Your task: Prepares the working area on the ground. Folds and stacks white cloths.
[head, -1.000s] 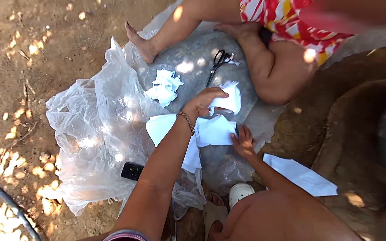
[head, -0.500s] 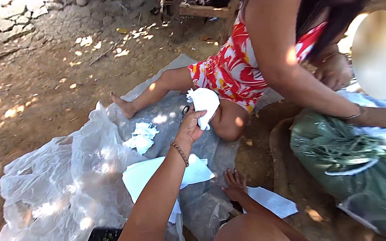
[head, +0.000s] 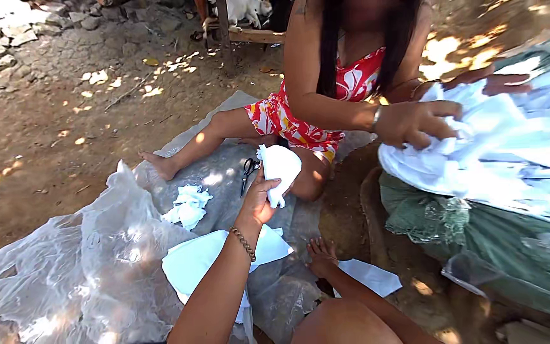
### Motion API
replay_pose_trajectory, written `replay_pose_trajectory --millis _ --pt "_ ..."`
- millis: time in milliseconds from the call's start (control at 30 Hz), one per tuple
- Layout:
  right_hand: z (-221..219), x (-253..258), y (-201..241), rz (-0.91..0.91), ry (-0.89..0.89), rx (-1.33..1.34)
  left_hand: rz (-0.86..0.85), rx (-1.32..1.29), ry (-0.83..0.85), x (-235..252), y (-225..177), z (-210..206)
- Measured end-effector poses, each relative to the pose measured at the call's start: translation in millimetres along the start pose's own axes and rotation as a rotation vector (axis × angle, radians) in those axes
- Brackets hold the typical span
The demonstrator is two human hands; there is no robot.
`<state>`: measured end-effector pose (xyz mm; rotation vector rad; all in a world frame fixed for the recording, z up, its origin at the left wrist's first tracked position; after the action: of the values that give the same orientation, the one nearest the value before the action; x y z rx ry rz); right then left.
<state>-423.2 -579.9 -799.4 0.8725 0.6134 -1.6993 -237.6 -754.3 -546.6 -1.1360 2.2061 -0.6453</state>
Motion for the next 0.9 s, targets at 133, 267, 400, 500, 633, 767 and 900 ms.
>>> replay_pose_trajectory --millis 133,267,400,500,633,767,900 --pt "5.8 -1.3 -1.6 -0.009 0.050 0.036 0.013 -0.043 -0.043 -11.6 8.2 17.8" --pt "15.4 -6.0 9.2 -0.012 -0.016 0.189 0.076 -0.031 -0.142 -26.7 25.8 37.2" --pt "33.5 -15.8 22.6 0.110 -0.243 0.367 0.150 -0.046 -0.199 -37.2 54.1 57.5" --pt "49.3 -19.1 34.3 0.226 -0.303 0.888 0.183 -0.042 -0.204 -44.5 71.0 66.7" --pt "65.9 -32.8 58.1 0.259 0.164 1.809 0.255 0.047 -0.103 -56.6 85.6 73.0" --pt "75.6 -52.0 59.9 0.541 0.441 1.948 0.338 0.167 -0.026 -68.5 98.4 85.5" --pt "83.2 -53.7 56.8 0.558 0.312 1.710 0.434 0.320 -0.143 -74.4 109.3 111.3"
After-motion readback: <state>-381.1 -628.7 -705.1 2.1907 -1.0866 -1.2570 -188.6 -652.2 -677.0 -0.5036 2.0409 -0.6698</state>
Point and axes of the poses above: each hand's wrist, its own x-axis towards the middle knuckle, its own z-axis out of the back of the hand, y = z × x, the point moved 2 cm from there along x, towards the middle knuckle, and after that the axes turned 6 degrees about x, right-handed, at the moved point
